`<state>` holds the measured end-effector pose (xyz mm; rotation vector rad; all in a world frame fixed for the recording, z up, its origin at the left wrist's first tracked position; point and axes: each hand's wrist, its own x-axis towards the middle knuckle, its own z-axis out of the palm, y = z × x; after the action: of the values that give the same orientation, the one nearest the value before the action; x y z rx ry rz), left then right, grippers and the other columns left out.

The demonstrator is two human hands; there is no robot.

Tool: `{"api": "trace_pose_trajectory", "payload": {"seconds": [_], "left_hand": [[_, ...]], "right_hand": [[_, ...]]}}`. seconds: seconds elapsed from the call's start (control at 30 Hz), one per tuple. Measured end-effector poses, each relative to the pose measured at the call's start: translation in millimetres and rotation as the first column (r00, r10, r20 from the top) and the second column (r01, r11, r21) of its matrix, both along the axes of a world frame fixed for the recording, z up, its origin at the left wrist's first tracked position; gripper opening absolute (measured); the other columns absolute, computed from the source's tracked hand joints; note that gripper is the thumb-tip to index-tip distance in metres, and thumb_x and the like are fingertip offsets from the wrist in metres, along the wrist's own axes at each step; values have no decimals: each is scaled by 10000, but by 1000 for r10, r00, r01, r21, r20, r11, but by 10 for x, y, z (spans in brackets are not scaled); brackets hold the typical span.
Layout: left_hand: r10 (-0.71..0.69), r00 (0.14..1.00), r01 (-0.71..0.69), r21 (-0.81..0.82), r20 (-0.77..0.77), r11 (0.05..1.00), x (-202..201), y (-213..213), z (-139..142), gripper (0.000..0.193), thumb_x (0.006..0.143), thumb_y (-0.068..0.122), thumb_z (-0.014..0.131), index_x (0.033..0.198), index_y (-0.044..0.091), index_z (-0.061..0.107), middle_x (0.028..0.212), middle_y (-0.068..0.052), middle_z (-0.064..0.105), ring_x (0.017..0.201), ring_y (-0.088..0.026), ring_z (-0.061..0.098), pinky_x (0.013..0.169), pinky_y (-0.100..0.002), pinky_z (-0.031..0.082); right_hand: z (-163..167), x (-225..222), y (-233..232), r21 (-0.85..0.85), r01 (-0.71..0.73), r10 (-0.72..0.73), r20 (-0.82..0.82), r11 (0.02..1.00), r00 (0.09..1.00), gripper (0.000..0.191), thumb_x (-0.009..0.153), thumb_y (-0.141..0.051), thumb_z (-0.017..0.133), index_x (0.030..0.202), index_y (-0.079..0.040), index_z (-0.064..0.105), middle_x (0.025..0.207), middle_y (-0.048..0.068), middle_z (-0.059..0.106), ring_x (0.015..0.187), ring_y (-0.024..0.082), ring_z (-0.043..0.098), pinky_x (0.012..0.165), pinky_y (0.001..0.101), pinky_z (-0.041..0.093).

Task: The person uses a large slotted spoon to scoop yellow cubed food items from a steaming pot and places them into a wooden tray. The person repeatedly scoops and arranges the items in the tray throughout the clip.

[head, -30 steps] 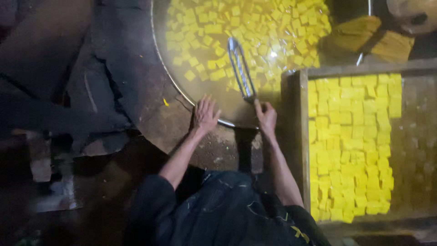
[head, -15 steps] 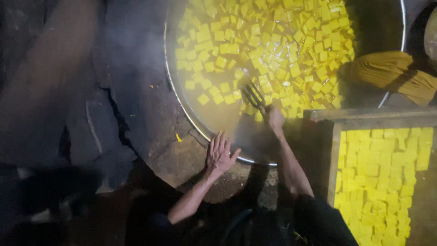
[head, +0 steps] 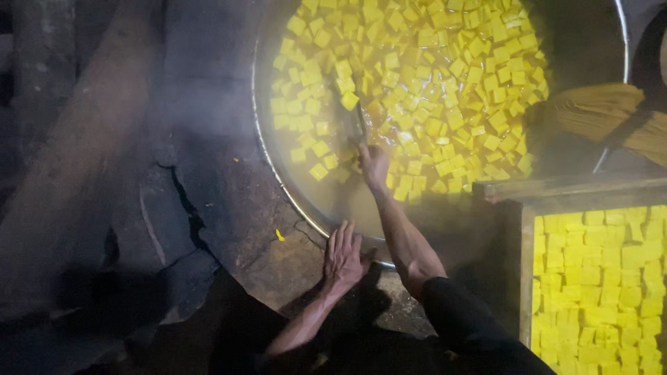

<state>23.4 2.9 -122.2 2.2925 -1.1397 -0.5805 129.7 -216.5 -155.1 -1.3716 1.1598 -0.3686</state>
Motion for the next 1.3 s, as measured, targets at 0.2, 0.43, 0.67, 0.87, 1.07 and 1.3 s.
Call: {"api": "trace_pose_trajectory", "payload": {"seconds": [0.2, 0.43, 0.67, 0.87, 1.07, 1.3], "left_hand": [[9, 1000, -9, -7, -15, 1000, -39, -19, 34, 569, 881, 415, 674, 1243, -22, 643, 1472, -267, 467, 1412, -428, 382, 1158, -557, 286], [-29, 998, 28, 22, 51, 999, -97, -50, -31, 617, 886, 476, 691, 1240, -27, 642, 1432, -298, 470, 1380, -420, 395, 1147, -574, 268], [28, 1000, -28, 51, 6, 998, -149, -76, -10, 578, 879, 465, 693, 1218, -3, 652, 1438, -277, 487, 1404, -417, 397, 1168, -557, 285], [22, 998, -25, 59, 52, 998, -223, -96, -61, 556, 883, 460, 703, 1213, 15, 656, 1454, -255, 480, 1395, -413, 400, 1154, -568, 278], [-12, 996, 6, 69, 86, 998, -416, -65, -33, 525, 917, 465, 680, 1233, 47, 656, 1485, -211, 492, 1426, -383, 412, 1172, -565, 306], [75, 993, -80, 51, 93, 995, -797, -351, 223, 551, 979, 398, 666, 1362, 10, 592, 1420, -238, 526, 1343, -426, 463, 1115, -558, 351]], "right_hand": [[156, -726, 159, -73, 14, -20, -76, 997, 997, 425, 971, -408, 711, 924, 15, 706, 685, 52, 663, 602, 122, 609, 547, 291, 483], [274, -1724, -12, -186, -66, -10, -381, 980, 924, 446, 917, -438, 723, 962, 5, 753, 739, 85, 717, 683, 182, 675, 636, 373, 532], [137, -1229, -314, -302, -219, 113, -331, 928, 937, 499, 962, -501, 691, 979, -5, 749, 790, 110, 714, 715, 225, 664, 665, 406, 525], [501, -767, -388, -115, 24, -12, 104, 993, 995, 356, 964, -363, 720, 1021, -12, 709, 762, 53, 698, 637, 116, 640, 576, 292, 522], [1378, -1420, -729, -195, 136, -68, 321, 971, 945, 254, 1005, -266, 692, 1024, -13, 697, 752, 41, 703, 610, 100, 641, 551, 260, 511], [2294, -4345, -888, -392, 224, -142, 227, 892, 963, 221, 1001, -227, 724, 1076, -19, 718, 793, 30, 705, 636, 77, 622, 568, 254, 510]]}}
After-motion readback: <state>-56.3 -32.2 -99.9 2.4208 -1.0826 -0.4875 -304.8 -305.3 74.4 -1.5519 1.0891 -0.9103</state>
